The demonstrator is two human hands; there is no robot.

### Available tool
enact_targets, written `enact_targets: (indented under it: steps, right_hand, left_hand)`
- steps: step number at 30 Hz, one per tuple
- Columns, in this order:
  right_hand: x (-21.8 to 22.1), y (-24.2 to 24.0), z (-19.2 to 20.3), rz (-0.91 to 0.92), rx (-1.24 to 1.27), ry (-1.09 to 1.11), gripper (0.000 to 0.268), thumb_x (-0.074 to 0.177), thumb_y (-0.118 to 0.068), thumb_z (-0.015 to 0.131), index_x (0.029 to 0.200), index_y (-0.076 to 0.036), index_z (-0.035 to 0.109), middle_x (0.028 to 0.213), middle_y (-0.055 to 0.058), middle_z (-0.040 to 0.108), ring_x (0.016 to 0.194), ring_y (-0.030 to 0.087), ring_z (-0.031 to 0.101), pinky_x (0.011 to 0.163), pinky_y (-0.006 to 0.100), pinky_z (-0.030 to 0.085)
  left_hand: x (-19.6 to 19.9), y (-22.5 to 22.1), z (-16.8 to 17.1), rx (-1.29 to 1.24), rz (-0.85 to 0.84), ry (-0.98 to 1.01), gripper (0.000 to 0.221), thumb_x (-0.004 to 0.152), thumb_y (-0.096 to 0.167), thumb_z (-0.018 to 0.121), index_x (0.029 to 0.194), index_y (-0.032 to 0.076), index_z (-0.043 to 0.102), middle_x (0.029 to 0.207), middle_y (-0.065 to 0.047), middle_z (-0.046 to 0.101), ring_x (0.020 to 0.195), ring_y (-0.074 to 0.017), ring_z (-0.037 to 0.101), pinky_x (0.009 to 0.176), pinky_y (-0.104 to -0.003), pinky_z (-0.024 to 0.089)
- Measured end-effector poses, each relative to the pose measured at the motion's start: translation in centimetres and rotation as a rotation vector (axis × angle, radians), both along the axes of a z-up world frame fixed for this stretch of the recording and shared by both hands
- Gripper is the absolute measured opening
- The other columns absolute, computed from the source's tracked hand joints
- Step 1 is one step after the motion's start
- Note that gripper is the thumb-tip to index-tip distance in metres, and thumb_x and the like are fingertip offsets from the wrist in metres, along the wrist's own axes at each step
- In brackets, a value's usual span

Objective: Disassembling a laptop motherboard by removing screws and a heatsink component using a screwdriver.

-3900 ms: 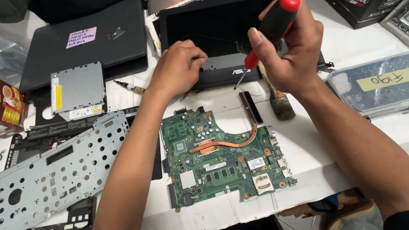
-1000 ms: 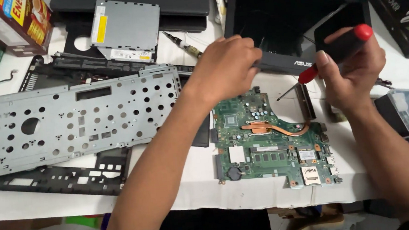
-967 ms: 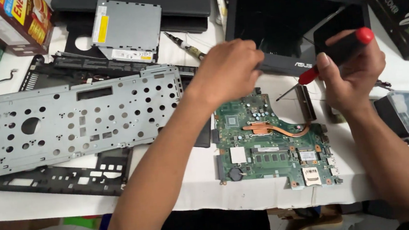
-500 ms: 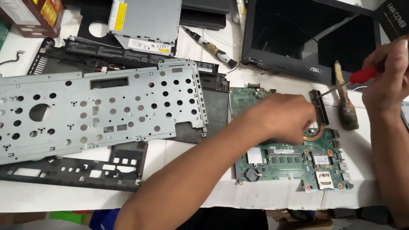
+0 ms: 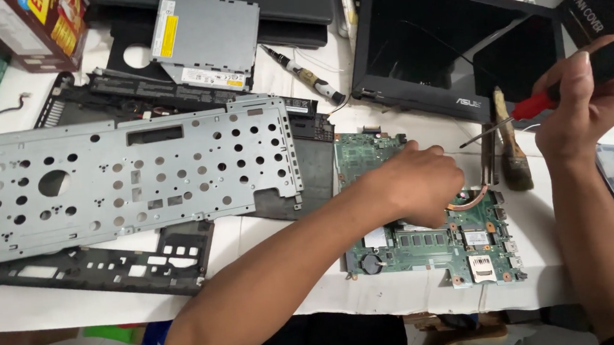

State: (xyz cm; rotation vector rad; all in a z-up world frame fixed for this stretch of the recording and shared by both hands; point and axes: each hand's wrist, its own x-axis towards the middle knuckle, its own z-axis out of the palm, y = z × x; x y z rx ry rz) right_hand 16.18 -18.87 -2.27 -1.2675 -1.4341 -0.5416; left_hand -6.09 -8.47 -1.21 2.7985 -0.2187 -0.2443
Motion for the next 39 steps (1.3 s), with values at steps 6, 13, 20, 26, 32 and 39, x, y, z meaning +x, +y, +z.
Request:
enact_targets:
  steps: [6, 13, 20, 26, 32, 39]
  right_hand:
    - [1.4, -0.9, -0.1, 0.0, 0.073, 0.047, 0.028, 0.122, -0.02, 0.048, 0.116, 0.006, 0.041, 0.069, 0.021, 0.049, 0.057, 0.03, 0.049, 0.06, 0.037, 0.034]
    - [3.9, -3.8, 0.2, 0.026, 0.298, 0.343, 0.042, 0.117, -0.04, 0.039, 0.1, -0.002, 0.043, 0.076, 0.011, 0.033, 0.062, 0.024, 0.039, 0.063, 0.033, 0.028]
    - [0.2, -4.9, 4.4, 0.052, 0.698, 0.276, 0.046, 0.109, -0.042, 0.042, 0.084, -0.004, 0.033, 0.077, 0.013, 0.029, 0.053, 0.024, 0.026, 0.054, 0.037, 0.023]
    - [-2.6, -4.3, 6.6, 0.093, 0.75, 0.356, 0.033, 0.111, -0.038, 0.048, 0.103, -0.006, 0.044, 0.08, 0.012, 0.034, 0.051, 0.017, 0.019, 0.046, 0.034, 0.026]
    - [-2.2, -3.8, 7.1, 0.201, 0.709, 0.354, 0.019, 0.112, -0.031, 0.053, 0.11, -0.013, 0.046, 0.073, 0.006, 0.038, 0.051, 0.016, 0.035, 0.045, 0.031, 0.036]
    - [-4.8, -2.7, 7.8, 0.192, 0.617, 0.376, 0.029, 0.107, -0.035, 0.055, 0.106, -0.01, 0.04, 0.074, 0.008, 0.035, 0.047, 0.016, 0.027, 0.044, 0.032, 0.029]
  left_hand:
    - [0.2, 0.1, -0.9, -0.01, -0.013, -0.099, 0.021, 0.078, 0.005, 0.064, 0.099, 0.007, 0.066, 0.087, -0.008, 0.07, 0.087, -0.0288, 0.067, 0.087, -0.046, 0.049]
    - [-0.7, 0.3, 1.2, -0.051, -0.028, -0.105, 0.023, 0.08, -0.005, 0.062, 0.099, 0.008, 0.058, 0.085, -0.007, 0.068, 0.073, -0.0265, 0.067, 0.056, -0.041, 0.05]
    - [0.7, 4.3, 5.6, 0.034, 0.022, -0.679, 0.019, 0.094, -0.007, 0.053, 0.108, -0.001, 0.063, 0.101, -0.013, 0.071, 0.077, -0.0234, 0.069, 0.059, -0.028, 0.058]
    - [7.7, 9.7, 6.2, 0.265, 0.145, -0.688, 0.017, 0.103, 0.01, 0.053, 0.114, 0.007, 0.066, 0.091, -0.007, 0.065, 0.078, -0.0301, 0.06, 0.06, -0.044, 0.047]
    - [15.5, 10.3, 4.5, 0.278, 0.193, -0.409, 0.017, 0.108, 0.016, 0.05, 0.105, 0.011, 0.065, 0.092, -0.008, 0.065, 0.088, -0.0325, 0.06, 0.072, -0.049, 0.046]
    - [19.3, 10.8, 1.6, 0.138, 0.226, -0.335, 0.024, 0.102, 0.017, 0.06, 0.12, 0.011, 0.075, 0.104, -0.006, 0.064, 0.11, -0.0299, 0.054, 0.104, -0.057, 0.039]
